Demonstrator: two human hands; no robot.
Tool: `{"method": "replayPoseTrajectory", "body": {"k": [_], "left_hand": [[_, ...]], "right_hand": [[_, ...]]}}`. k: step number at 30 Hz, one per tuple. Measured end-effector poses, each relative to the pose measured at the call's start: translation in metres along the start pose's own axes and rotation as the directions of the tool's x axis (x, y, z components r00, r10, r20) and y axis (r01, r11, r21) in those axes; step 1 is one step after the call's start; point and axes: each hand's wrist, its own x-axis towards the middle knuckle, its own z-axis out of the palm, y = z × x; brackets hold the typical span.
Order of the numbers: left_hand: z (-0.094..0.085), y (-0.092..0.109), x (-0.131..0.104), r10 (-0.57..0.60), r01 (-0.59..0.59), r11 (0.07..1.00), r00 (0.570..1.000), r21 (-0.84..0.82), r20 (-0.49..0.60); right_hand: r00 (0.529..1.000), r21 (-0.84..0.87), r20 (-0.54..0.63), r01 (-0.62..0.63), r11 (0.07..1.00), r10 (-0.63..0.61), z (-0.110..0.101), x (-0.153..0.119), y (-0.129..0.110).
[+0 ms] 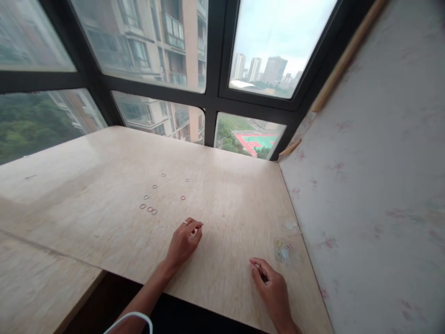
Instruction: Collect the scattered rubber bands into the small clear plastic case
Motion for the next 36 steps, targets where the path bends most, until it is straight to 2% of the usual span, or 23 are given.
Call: {"method": "replayPoseTrajectory", "body": {"k": [2, 5, 7, 10, 12, 14, 16, 20, 23, 30, 33, 36], "left_hand": [[-0.011, -0.012, -0.008, -0.034, 0.033, 0.999, 0.995, -0.013, -0.094], [-0.017, -0.021, -0.015, -0.083, 0.074, 0.995, 0.985, -0.061, -0.149], [-0.019, -0.024, -0.016, -0.115, 0.098, 0.989, 0.982, -0.115, -0.152], [-0.021, -0.026, -0.013, -0.196, 0.153, 0.961, 0.964, -0.231, -0.178], [-0.023, -0.028, -0.012, -0.25, 0.185, 0.935, 0.949, -0.304, -0.191], [-0.024, -0.029, -0.011, -0.268, 0.194, 0.92, 0.946, -0.34, -0.184], [-0.024, -0.03, -0.012, -0.261, 0.192, 0.921, 0.95, -0.338, -0.17], [-0.022, -0.031, -0.014, -0.249, 0.19, 0.929, 0.956, -0.318, -0.157], [-0.02, -0.032, -0.015, -0.247, 0.191, 0.929, 0.958, -0.318, -0.146], [-0.017, -0.033, -0.013, -0.237, 0.185, 0.936, 0.961, -0.298, -0.146], [-0.017, -0.033, -0.013, -0.229, 0.179, 0.942, 0.962, -0.283, -0.152], [-0.017, -0.033, -0.013, -0.224, 0.174, 0.945, 0.961, -0.275, -0.162]], "right_hand": [[0.999, 0.001, -0.001, 0.053, 0.999, -0.053, 0.004, 0.007, -0.016], [0.974, 0.021, 0.057, 0.221, 0.975, -0.221, 0.017, 0.03, -0.054], [0.936, 0.022, 0.107, 0.335, 0.942, -0.335, 0.032, 0.055, -0.084], [0.885, -0.014, 0.2, 0.432, 0.902, -0.421, 0.065, 0.106, -0.126], [0.854, -0.092, 0.33, 0.454, 0.886, -0.403, 0.094, 0.144, -0.149], [0.82, -0.291, 0.489, 0.474, 0.831, -0.296, 0.125, 0.18, -0.167], [0.81, -0.363, 0.53, 0.484, 0.796, -0.251, 0.156, 0.21, -0.179], [0.813, -0.517, 0.567, 0.48, 0.709, -0.137, 0.202, 0.252, -0.19], [0.797, -0.597, 0.599, 0.506, 0.622, -0.073, 0.22, 0.269, -0.189], [0.715, -0.614, 0.693, 0.654, 0.442, -0.096, 0.22, 0.278, -0.175], [0.692, -0.598, 0.714, 0.683, 0.42, -0.108, 0.216, 0.277, -0.17], [0.679, -0.573, 0.724, 0.69, 0.442, -0.121, 0.212, 0.276, -0.165]]}}
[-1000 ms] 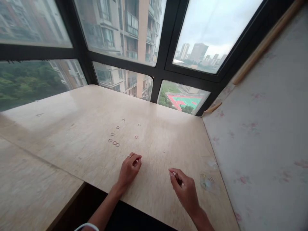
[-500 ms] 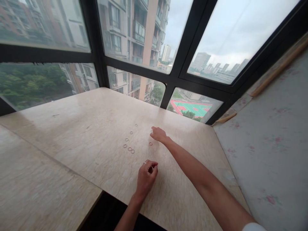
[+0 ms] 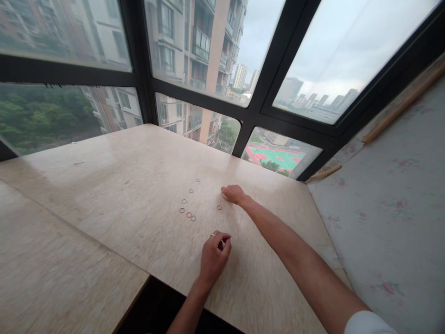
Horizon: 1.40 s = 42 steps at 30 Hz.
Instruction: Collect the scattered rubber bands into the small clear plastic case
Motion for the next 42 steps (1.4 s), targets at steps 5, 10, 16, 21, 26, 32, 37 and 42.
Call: {"method": "replayPoseTrajectory", "body": {"k": [5, 10, 16, 21, 26, 32, 37, 42], "left_hand": [[-0.001, 0.0, 0.001, -0.006, 0.006, 1.0, 1.0, -0.015, -0.029], [-0.002, 0.001, 0.003, -0.022, 0.02, 0.999, 0.998, -0.031, -0.056], [-0.004, 0.004, 0.005, -0.014, 0.012, 1.0, 0.998, -0.026, -0.066], [-0.007, 0.007, 0.004, -0.018, 0.016, 0.999, 0.997, -0.032, -0.074], [-0.01, 0.01, 0.002, -0.029, 0.028, 0.999, 0.999, -0.045, -0.038], [-0.013, 0.015, 0.003, -0.062, 0.062, 0.998, 0.998, -0.029, 0.003], [-0.013, 0.016, 0.003, -0.096, 0.097, 0.995, 0.995, -0.014, 0.04], [-0.012, 0.015, 0.003, -0.11, 0.11, 0.994, 0.993, 0.013, 0.046]], "right_hand": [[0.998, 0.183, -0.056, 0.019, 0.983, -0.009, 0.005, -0.014, 0.007], [0.983, 0.506, -0.179, 0.05, 0.861, 0.048, 0.016, -0.048, 0.012], [0.959, 0.864, -0.22, 0.105, 0.493, 0.181, 0.025, -0.1, 0.011], [0.937, 0.969, -0.217, 0.173, 0.177, 0.274, 0.026, -0.15, 0.012], [0.902, 0.969, -0.19, 0.236, -0.076, 0.387, 0.039, -0.209, 0.021], [0.825, 0.951, -0.085, 0.235, -0.202, 0.559, 0.07, -0.284, 0.037], [0.699, 0.994, 0.024, 0.061, -0.093, 0.715, 0.095, -0.337, 0.049], [0.531, 0.99, 0.032, -0.136, 0.047, 0.847, 0.113, -0.37, 0.062]]}}
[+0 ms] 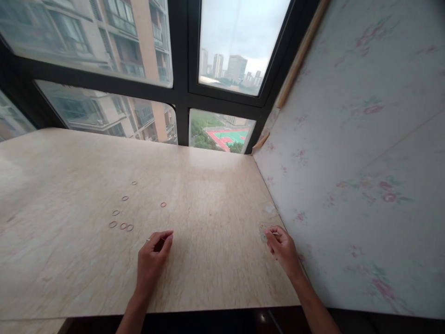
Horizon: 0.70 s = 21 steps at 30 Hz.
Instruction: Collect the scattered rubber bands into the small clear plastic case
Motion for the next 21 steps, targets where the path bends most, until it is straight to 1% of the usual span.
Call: {"method": "replayPoseTrajectory", "body": {"k": [3, 6, 9, 12, 16, 21], "left_hand": [[0.0, 0.001, 0.0, -0.006, 0.006, 1.0, 1.0, 0.018, 0.0], [0.0, 0.001, -0.001, -0.01, 0.01, 0.999, 1.0, 0.033, -0.004], [0.001, -0.001, -0.001, -0.019, 0.019, 0.999, 1.0, 0.051, -0.007], [0.001, -0.003, 0.0, -0.016, 0.016, 0.998, 1.0, 0.061, 0.0], [0.001, -0.002, -0.001, 0.015, -0.015, 0.996, 1.0, 0.083, 0.001], [0.001, 0.0, -0.001, 0.02, -0.02, 0.995, 1.0, 0.097, 0.005]], "right_hand": [[0.995, -0.17, -0.072, 0.057, 0.984, -0.07, -0.011, -0.001, 0.007], [0.985, -0.315, -0.094, 0.11, 0.943, -0.146, -0.016, -0.002, 0.008], [0.978, -0.409, -0.103, 0.125, 0.904, -0.182, -0.02, -0.002, 0.009], [0.976, -0.46, -0.101, 0.127, 0.879, -0.193, -0.023, -0.001, 0.012], [0.969, -0.483, -0.11, 0.143, 0.864, -0.222, -0.026, 0.001, 0.018], [0.966, -0.497, -0.073, 0.181, 0.848, -0.249, -0.029, 0.0, 0.022]]}}
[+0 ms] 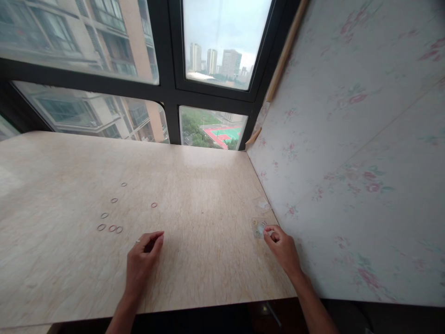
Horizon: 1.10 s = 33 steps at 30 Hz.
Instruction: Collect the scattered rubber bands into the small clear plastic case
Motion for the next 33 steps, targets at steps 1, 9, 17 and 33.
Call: {"method": "replayPoseTrajectory", "body": {"k": [1, 9, 17, 33], "left_hand": [[0.0001, 0.0002, -0.0001, -0.002, 0.002, 1.0, 1.0, 0.001, 0.001], [0.0012, -0.0006, -0.0004, -0.004, 0.004, 1.0, 1.0, 0.008, 0.0], [0.0008, 0.0032, -0.0011, -0.013, 0.013, 1.0, 1.0, 0.013, -0.008], [0.0024, -0.0014, -0.0005, -0.021, 0.021, 1.0, 1.0, -0.011, -0.008]], "right_hand": [[1.0, -0.001, 0.002, 0.006, 1.0, -0.006, -0.0002, -0.0005, 0.0002], [1.0, 0.002, -0.003, -0.005, 1.0, 0.005, -0.0014, 0.001, -0.0015], [1.0, -0.039, -0.002, 0.024, 0.999, -0.024, -0.0016, 0.0038, -0.0016], [0.995, -0.078, -0.003, 0.1, 0.992, -0.1, -0.0027, 0.0055, -0.0022]]}}
